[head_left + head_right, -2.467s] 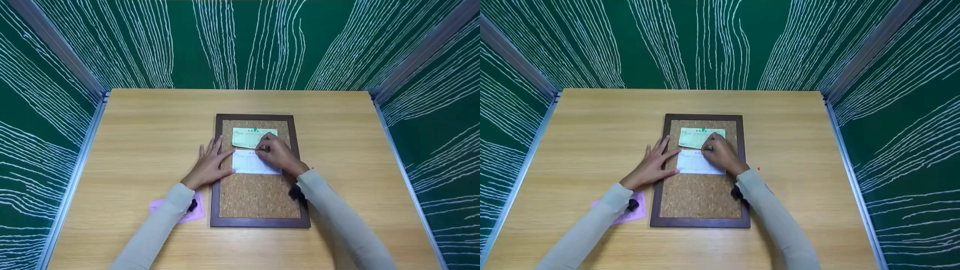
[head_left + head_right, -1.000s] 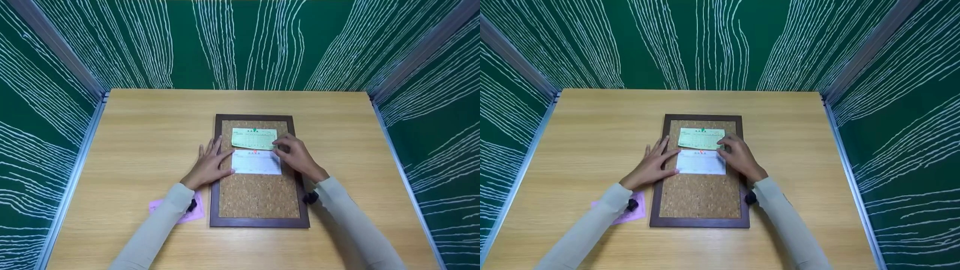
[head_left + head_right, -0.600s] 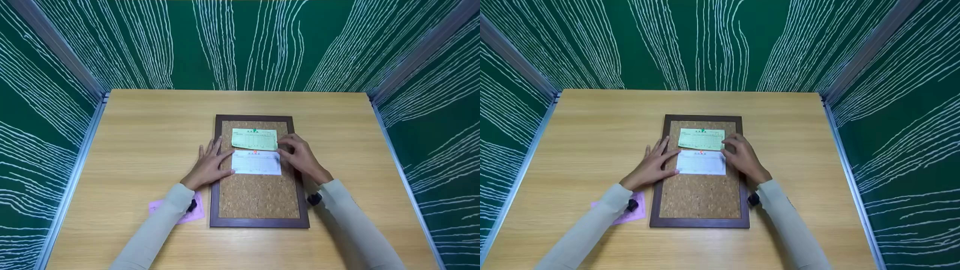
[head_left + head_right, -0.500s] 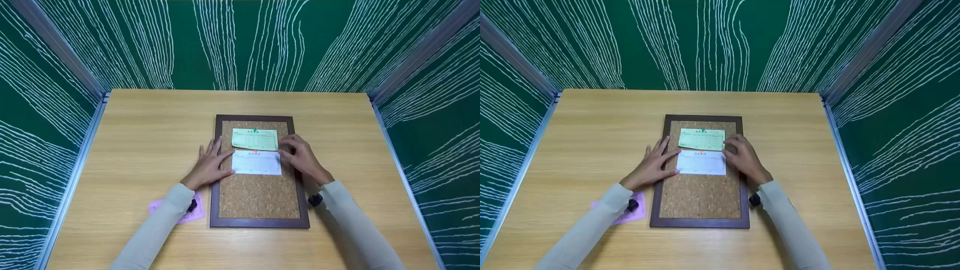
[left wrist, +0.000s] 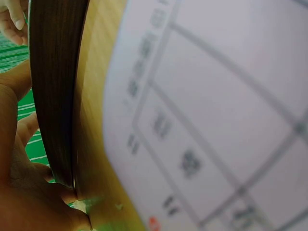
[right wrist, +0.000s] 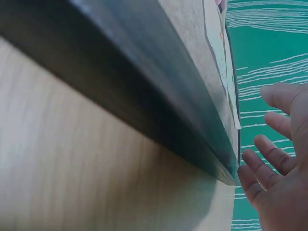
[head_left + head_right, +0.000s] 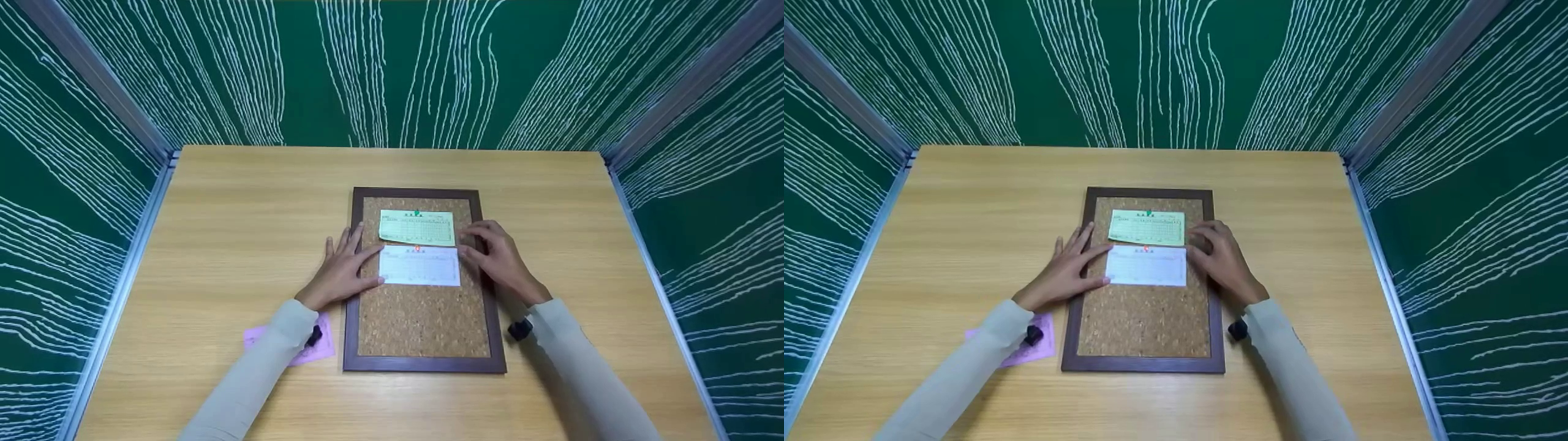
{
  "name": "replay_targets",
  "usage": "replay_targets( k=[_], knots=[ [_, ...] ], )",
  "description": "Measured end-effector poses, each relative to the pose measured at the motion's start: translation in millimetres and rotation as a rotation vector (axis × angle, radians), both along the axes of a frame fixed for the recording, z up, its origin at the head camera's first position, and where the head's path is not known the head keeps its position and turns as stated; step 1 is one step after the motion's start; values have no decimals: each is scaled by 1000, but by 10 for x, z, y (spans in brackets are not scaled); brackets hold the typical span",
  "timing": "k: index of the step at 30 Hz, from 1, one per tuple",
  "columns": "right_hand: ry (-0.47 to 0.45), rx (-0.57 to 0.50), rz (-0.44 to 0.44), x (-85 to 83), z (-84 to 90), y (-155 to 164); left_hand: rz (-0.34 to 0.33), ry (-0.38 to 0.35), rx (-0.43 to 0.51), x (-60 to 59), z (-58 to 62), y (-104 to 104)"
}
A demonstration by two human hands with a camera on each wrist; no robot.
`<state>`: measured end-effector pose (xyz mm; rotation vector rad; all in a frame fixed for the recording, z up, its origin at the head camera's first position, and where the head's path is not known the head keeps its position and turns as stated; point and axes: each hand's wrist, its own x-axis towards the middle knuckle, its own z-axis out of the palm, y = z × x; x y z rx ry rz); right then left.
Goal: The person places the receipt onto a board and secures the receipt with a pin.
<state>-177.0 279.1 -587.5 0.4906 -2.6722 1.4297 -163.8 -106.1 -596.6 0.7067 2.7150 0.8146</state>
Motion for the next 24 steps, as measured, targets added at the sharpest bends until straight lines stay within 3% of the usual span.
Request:
replay_targets(
  k=[24],
  knots=[
    [-96,58,-47,45,-92,161,-1,5,14,8,-1,9]
  ],
)
